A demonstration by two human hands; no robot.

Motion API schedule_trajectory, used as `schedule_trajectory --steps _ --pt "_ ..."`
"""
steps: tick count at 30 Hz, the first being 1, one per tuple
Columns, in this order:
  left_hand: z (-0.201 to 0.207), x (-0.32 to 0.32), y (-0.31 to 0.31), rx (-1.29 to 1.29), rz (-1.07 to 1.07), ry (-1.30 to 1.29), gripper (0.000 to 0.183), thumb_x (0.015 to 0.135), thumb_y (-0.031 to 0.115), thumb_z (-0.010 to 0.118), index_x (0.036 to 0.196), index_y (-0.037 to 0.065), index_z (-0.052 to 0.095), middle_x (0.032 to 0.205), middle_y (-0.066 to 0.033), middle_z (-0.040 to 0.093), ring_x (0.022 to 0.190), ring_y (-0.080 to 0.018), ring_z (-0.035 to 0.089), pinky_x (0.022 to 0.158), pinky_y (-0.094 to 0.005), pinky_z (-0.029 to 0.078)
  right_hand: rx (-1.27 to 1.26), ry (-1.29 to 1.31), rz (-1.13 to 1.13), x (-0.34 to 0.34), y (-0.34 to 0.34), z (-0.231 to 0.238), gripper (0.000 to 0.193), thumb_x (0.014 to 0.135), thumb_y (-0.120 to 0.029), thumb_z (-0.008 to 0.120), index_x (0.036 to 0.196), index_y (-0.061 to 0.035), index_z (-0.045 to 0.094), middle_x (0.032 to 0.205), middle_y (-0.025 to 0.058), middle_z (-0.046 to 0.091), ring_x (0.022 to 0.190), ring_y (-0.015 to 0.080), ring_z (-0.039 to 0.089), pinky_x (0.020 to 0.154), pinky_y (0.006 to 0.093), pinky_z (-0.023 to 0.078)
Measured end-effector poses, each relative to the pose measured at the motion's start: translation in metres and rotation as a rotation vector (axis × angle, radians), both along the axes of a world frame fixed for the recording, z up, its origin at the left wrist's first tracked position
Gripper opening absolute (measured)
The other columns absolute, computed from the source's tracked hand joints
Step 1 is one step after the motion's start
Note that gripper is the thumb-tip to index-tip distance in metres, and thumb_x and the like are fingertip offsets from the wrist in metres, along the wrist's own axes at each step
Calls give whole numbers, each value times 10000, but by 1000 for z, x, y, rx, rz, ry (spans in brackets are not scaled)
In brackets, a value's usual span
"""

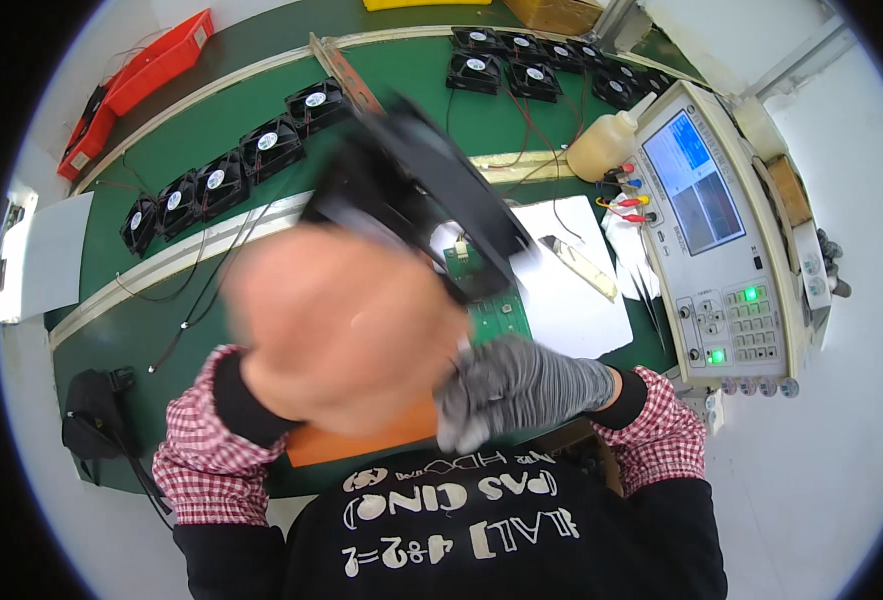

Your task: The person repeatedly picks up small black cooling fans from a green workbench and connects them to a green circuit board using red and black wires. After each connection, the person places the fan back on the table. The process is repeated for multiple fans throughout the clip.

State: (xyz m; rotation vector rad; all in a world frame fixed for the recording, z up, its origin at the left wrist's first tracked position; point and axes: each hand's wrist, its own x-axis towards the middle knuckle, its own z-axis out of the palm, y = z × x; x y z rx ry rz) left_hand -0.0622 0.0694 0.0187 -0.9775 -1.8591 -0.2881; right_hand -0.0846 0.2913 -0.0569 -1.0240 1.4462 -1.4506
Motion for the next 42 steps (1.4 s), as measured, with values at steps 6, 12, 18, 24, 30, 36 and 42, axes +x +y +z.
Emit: schedule_trajectory --steps 6,12,18,24,30,36,42 --pt "15 -30 -145 735 408 -283 207 931 114 625 851 -77 624 1241 -94 627 1008 -121 545 887 -256 421 -20 -11 126 -7 29 1 123 805 -56 769 908 -17 714 896 65 638 882 180 667 746 306 537" --pt "-63 20 -73 551 233 -1266 247 949 250 591 979 9 543 1063 -116 443 1037 -254 484 896 -332 418 117 288 -581 -49 36 -24 161 807 -115 753 962 -73 761 910 42 690 911 178 654 887 314 476" --pt "-79 31 -39 206 246 -1044 636 726 281 817 1224 2 536 1298 -192 445 1231 -360 439 1053 -426 371 104 592 -679 -53 31 -48 174 804 -85 736 975 -104 758 919 40 718 913 188 645 919 351 422" --pt "-86 33 -27 -53 303 -945 1031 581 430 889 1394 -14 438 1297 -200 480 1191 -374 456 985 -465 374 93 936 -654 -54 27 -49 149 765 -98 764 902 -154 753 854 5 684 859 194 629 850 345 419" --pt "-54 45 -37 -91 153 -521 961 575 395 893 1344 -16 490 1195 -164 561 1081 -367 529 965 -473 389 105 921 -639 -57 27 -51 128 755 -92 768 860 -162 746 845 0 674 843 196 618 825 352 425" --pt "-3 76 -38 532 85 -1105 404 838 163 743 1147 -63 615 1000 -149 660 875 -263 661 779 -352 535 30 861 -642 -61 29 -55 128 743 -69 764 858 -113 729 853 39 657 868 231 611 811 376 462" --pt "-18 73 -52 1412 -379 -1507 909 653 556 816 1249 -80 558 1044 -221 641 920 -322 624 906 -386 501 43 885 -649 -58 32 -54 110 759 -93 754 857 -125 717 863 37 650 859 240 616 805 377 464"
